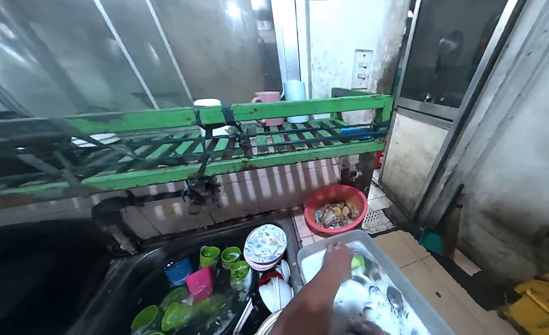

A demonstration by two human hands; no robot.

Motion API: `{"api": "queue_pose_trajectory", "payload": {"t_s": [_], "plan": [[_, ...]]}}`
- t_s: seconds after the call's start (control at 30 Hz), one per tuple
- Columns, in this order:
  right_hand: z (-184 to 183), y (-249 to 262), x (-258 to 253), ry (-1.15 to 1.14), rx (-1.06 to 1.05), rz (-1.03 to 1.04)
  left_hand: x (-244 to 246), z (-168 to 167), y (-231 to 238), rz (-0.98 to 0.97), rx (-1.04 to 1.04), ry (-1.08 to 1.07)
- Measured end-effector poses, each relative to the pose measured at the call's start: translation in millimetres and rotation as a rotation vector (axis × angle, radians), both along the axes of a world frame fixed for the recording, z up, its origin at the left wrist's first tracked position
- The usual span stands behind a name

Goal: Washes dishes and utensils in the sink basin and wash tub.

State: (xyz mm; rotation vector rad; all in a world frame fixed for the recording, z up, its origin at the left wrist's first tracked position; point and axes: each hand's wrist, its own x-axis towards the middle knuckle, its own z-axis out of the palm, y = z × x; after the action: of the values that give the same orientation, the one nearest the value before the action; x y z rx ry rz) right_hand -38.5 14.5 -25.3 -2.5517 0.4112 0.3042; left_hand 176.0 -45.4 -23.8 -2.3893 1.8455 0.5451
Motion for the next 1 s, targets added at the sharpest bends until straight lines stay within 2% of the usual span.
{"api": "queue_pose_trajectory", "payload": {"t_s": [0.1, 0.23, 0.3, 0.37, 0.43, 0.47, 0.53, 0.6, 0.67, 0.7, 0.73, 0.77, 0.8, 0.87, 0.93, 0.97, 1.0], "plan": [[7, 5, -1, 0.035, 0.018, -0.091, 7, 8, 17, 0.155, -0.237, 0.233], [28, -1, -3, 0.008, 0.258, -0.449, -7, 48, 47, 0.447, -0.751, 0.704], [26, -12, -5, -0.161, 0.502, -0.747, -24, 61, 66, 0.604, -0.934, 0.926], [20, -16, -1, -0.476, 0.822, -1.030, -47, 61, 82, 0.735, -1.041, 1.135], [34, -8, 13, -0.712, 1.067, -1.150, -69, 47, 89, 0.858, -1.070, 1.326], [44, -2, 20, -0.743, 1.081, -1.132, -75, 40, 89, 0.909, -1.088, 1.426], [57, 9, 30, -0.647, 0.841, -1.019, -77, 35, 93, 0.982, -1.055, 1.580], [63, 15, 32, -0.569, 0.456, -0.800, -77, 38, 102, 0.952, -0.944, 1.696], [48, 9, 35, -0.639, 0.058, -0.561, -84, 47, 106, 0.966, -0.902, 1.758], [35, 2, 37, -0.683, -0.085, -0.477, -88, 46, 106, 0.993, -0.903, 1.748], [26, -4, 38, -0.683, -0.143, -0.437, -90, 45, 105, 1.035, -0.906, 1.714], [23, -8, 40, -0.651, -0.065, -0.452, -91, 43, 104, 1.069, -0.892, 1.679], [24, -9, 42, -0.634, 0.155, -0.539, -89, 44, 104, 1.079, -0.863, 1.659], [42, -3, 48, -0.696, 0.764, -0.883, -81, 48, 110, 0.970, -0.762, 1.700], [61, 3, 49, -0.812, 1.210, -1.070, -67, 50, 118, 0.790, -0.697, 1.818], [70, 9, 50, -0.812, 1.273, -1.090, -60, 51, 121, 0.764, -0.686, 1.863], [76, 17, 53, -0.780, 1.158, -1.087, -56, 52, 122, 0.779, -0.677, 1.891]]}}
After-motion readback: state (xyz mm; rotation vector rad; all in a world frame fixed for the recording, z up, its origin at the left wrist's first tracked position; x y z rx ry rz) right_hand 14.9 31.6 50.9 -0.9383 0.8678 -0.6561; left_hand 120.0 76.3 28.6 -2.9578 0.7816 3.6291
